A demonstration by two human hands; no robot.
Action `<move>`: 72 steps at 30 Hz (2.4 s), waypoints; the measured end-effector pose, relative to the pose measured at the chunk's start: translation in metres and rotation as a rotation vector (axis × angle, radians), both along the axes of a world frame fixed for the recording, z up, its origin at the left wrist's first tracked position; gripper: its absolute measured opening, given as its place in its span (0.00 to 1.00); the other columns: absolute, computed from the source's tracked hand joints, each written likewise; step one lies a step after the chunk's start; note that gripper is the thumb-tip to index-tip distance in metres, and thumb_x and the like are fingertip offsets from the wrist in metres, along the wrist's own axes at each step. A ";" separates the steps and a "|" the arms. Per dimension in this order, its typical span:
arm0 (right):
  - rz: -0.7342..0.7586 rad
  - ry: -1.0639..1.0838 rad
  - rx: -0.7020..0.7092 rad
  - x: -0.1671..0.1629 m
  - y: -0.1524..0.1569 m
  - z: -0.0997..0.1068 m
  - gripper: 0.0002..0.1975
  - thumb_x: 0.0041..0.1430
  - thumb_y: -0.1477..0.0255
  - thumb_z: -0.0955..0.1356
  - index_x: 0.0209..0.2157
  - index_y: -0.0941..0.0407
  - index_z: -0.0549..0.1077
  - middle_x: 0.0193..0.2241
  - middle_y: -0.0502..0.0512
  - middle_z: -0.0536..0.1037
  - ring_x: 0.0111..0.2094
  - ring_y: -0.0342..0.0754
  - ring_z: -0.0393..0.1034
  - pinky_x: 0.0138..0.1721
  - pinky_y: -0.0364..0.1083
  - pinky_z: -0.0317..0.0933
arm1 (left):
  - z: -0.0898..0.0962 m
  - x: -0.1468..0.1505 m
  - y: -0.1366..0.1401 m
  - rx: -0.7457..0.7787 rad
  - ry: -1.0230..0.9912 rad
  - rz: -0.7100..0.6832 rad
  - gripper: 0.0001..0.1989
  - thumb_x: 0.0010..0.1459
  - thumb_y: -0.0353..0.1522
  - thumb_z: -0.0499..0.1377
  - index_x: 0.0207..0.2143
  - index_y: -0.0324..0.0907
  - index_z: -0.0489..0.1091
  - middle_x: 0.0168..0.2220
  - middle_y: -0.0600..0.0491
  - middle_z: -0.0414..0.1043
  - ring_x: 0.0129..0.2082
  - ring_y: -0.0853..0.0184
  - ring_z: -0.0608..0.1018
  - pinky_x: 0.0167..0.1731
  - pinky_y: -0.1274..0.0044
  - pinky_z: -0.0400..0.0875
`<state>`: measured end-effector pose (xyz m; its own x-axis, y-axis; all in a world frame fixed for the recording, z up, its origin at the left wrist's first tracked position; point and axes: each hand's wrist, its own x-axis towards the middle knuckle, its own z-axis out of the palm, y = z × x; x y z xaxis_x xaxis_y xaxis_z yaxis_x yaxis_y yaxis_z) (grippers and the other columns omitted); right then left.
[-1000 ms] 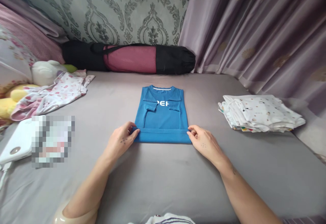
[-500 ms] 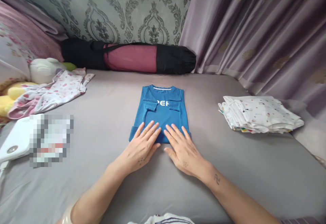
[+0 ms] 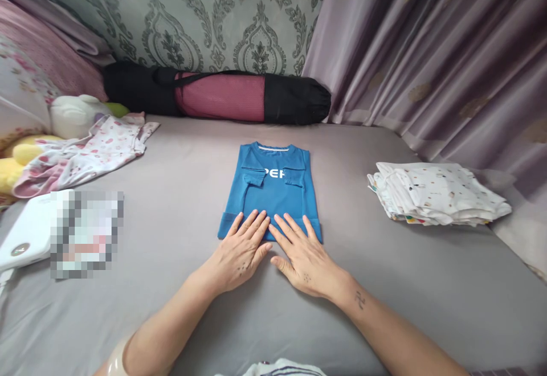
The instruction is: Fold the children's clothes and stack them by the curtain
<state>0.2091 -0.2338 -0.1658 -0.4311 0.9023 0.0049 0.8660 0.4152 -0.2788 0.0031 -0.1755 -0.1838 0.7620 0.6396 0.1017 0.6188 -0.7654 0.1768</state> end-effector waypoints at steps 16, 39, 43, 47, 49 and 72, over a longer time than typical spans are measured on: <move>-0.076 -0.041 -0.014 0.006 -0.003 -0.002 0.30 0.69 0.58 0.56 0.68 0.55 0.50 0.69 0.61 0.45 0.69 0.56 0.37 0.66 0.66 0.37 | -0.015 -0.005 0.009 0.122 0.021 0.161 0.27 0.69 0.40 0.40 0.65 0.40 0.55 0.67 0.45 0.52 0.68 0.58 0.54 0.64 0.60 0.52; -0.319 -0.034 0.070 0.026 0.002 -0.014 0.27 0.70 0.67 0.53 0.67 0.61 0.52 0.68 0.60 0.50 0.68 0.51 0.42 0.67 0.56 0.46 | -0.013 -0.034 0.039 -0.087 -0.023 0.426 0.27 0.69 0.39 0.38 0.65 0.36 0.53 0.67 0.41 0.52 0.68 0.56 0.52 0.64 0.57 0.49; -0.343 0.023 0.126 0.032 0.005 -0.018 0.26 0.68 0.72 0.54 0.65 0.61 0.58 0.66 0.62 0.56 0.67 0.52 0.48 0.65 0.54 0.51 | -0.015 -0.042 0.044 -0.042 -0.062 0.434 0.24 0.69 0.38 0.38 0.61 0.41 0.60 0.66 0.42 0.55 0.67 0.55 0.56 0.63 0.56 0.53; -0.359 0.078 0.180 0.040 0.008 -0.019 0.25 0.66 0.75 0.55 0.62 0.61 0.62 0.63 0.63 0.62 0.65 0.51 0.54 0.64 0.54 0.54 | -0.016 -0.045 0.045 0.034 -0.129 0.393 0.21 0.69 0.36 0.40 0.57 0.46 0.65 0.64 0.44 0.60 0.65 0.56 0.61 0.60 0.56 0.57; -0.371 0.089 0.195 0.044 0.008 -0.018 0.25 0.66 0.75 0.55 0.61 0.60 0.63 0.63 0.62 0.63 0.64 0.51 0.56 0.63 0.54 0.56 | -0.012 -0.044 0.044 0.078 -0.164 0.363 0.20 0.69 0.35 0.41 0.55 0.46 0.67 0.62 0.44 0.62 0.63 0.56 0.64 0.59 0.57 0.58; -0.309 0.228 0.307 0.039 0.009 -0.004 0.17 0.64 0.78 0.58 0.48 0.54 0.74 0.50 0.58 0.74 0.51 0.51 0.68 0.54 0.52 0.65 | 0.019 -0.020 0.027 -0.053 -0.207 -0.098 0.10 0.65 0.33 0.53 0.37 0.46 0.74 0.45 0.51 0.75 0.44 0.65 0.74 0.47 0.71 0.66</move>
<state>0.2481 -0.2248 -0.1695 -0.1003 0.9299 0.3540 0.8928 0.2411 -0.3804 -0.0170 -0.1485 -0.1649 0.7873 0.5718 0.2308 0.4880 -0.8065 0.3338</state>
